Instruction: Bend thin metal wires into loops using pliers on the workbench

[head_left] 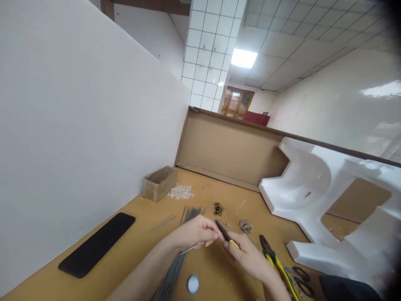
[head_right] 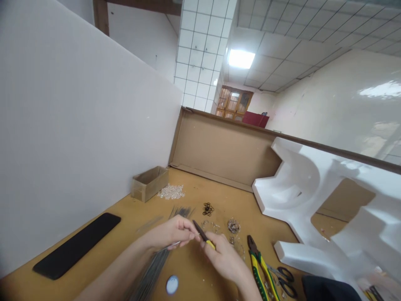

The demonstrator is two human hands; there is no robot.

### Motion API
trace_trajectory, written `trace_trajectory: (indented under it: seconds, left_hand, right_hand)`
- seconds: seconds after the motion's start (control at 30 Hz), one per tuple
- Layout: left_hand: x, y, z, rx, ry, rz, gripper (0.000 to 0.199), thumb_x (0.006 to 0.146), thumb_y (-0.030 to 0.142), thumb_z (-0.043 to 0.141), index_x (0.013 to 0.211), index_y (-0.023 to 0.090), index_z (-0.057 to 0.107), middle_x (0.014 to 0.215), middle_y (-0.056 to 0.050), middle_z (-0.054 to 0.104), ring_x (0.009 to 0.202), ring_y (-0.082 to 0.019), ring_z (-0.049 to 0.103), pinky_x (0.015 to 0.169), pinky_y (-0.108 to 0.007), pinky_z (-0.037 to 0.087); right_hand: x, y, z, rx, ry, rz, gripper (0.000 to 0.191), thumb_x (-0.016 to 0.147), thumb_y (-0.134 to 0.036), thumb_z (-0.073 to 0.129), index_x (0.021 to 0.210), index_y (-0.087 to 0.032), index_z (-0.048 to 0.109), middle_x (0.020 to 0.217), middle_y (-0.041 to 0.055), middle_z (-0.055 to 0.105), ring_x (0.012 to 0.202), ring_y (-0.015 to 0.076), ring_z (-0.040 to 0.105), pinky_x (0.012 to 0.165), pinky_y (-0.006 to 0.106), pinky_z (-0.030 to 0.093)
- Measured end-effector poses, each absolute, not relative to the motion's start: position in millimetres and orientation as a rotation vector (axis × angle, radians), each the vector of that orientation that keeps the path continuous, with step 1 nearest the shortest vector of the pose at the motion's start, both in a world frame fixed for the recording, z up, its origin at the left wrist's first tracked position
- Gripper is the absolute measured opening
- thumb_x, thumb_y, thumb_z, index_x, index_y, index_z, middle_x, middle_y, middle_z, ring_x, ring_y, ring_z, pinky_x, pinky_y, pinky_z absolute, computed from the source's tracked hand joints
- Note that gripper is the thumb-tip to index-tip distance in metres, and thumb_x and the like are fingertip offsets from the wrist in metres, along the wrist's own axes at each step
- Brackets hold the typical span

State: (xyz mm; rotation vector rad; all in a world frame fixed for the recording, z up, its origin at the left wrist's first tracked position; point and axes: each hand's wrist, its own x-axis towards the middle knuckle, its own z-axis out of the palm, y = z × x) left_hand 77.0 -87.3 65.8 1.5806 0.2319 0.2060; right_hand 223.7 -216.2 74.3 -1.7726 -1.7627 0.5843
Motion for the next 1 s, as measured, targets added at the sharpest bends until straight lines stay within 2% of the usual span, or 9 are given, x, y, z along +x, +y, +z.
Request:
trace_trajectory:
  seconds: [0.23, 0.5, 0.7, 0.8, 1.0]
  left_hand:
    - [71.6, -86.3, 71.6, 1.534, 0.204, 0.207, 0.026, 0.074, 0.032, 0.054, 0.086, 0.011, 0.063, 0.048, 0.006, 0.045, 0.032, -0.001, 0.028, 0.031, -0.015, 0.019]
    - [71.5, -88.7, 75.2, 1.562, 0.254, 0.174, 0.023, 0.076, 0.030, 0.051, 0.085, 0.012, 0.063, 0.047, 0.007, 0.045, 0.032, -0.001, 0.027, 0.032, -0.015, 0.019]
    - [71.3, -88.7, 73.1, 1.646, 0.285, 0.182, 0.025, 0.078, 0.033, 0.050, 0.086, 0.013, 0.063, 0.049, 0.007, 0.045, 0.032, -0.001, 0.028, 0.032, -0.015, 0.019]
    - [70.3, -88.1, 73.8, 1.651, 0.283, 0.180, 0.027, 0.078, 0.034, 0.049, 0.087, 0.013, 0.062, 0.049, 0.007, 0.044, 0.032, -0.001, 0.028, 0.032, -0.015, 0.019]
    - [70.5, -88.4, 74.2, 1.636, 0.262, 0.234, 0.027, 0.078, 0.034, 0.051, 0.087, 0.011, 0.063, 0.047, 0.007, 0.042, 0.034, -0.002, 0.028, 0.034, -0.015, 0.020]
  right_hand:
    - [215.4, -219.5, 90.6, -1.756, -1.775, 0.589, 0.022, 0.086, -0.025, 0.036, 0.071, -0.017, 0.051, 0.065, -0.0023, 0.053, 0.064, 0.0115, 0.050, 0.063, 0.022, 0.036]
    - [218.1, -218.0, 84.2, -1.636, -1.675, 0.838, 0.024, 0.086, -0.027, 0.034, 0.083, -0.015, 0.055, 0.069, 0.0016, 0.060, 0.065, 0.0133, 0.055, 0.066, 0.024, 0.041]
    - [217.0, -221.7, 85.7, -1.774, -1.693, 0.663, 0.024, 0.085, -0.027, 0.036, 0.071, -0.017, 0.052, 0.065, -0.0016, 0.056, 0.062, 0.0115, 0.050, 0.063, 0.022, 0.037]
    - [215.0, -221.5, 86.4, -1.818, -1.715, 0.602, 0.022, 0.085, -0.027, 0.036, 0.072, -0.017, 0.051, 0.063, -0.0026, 0.052, 0.061, 0.0113, 0.047, 0.059, 0.021, 0.034]
    - [211.9, -218.7, 84.8, -1.776, -1.685, 0.574, 0.020, 0.085, -0.024, 0.035, 0.072, -0.018, 0.048, 0.064, -0.0026, 0.051, 0.063, 0.0116, 0.047, 0.060, 0.021, 0.034]
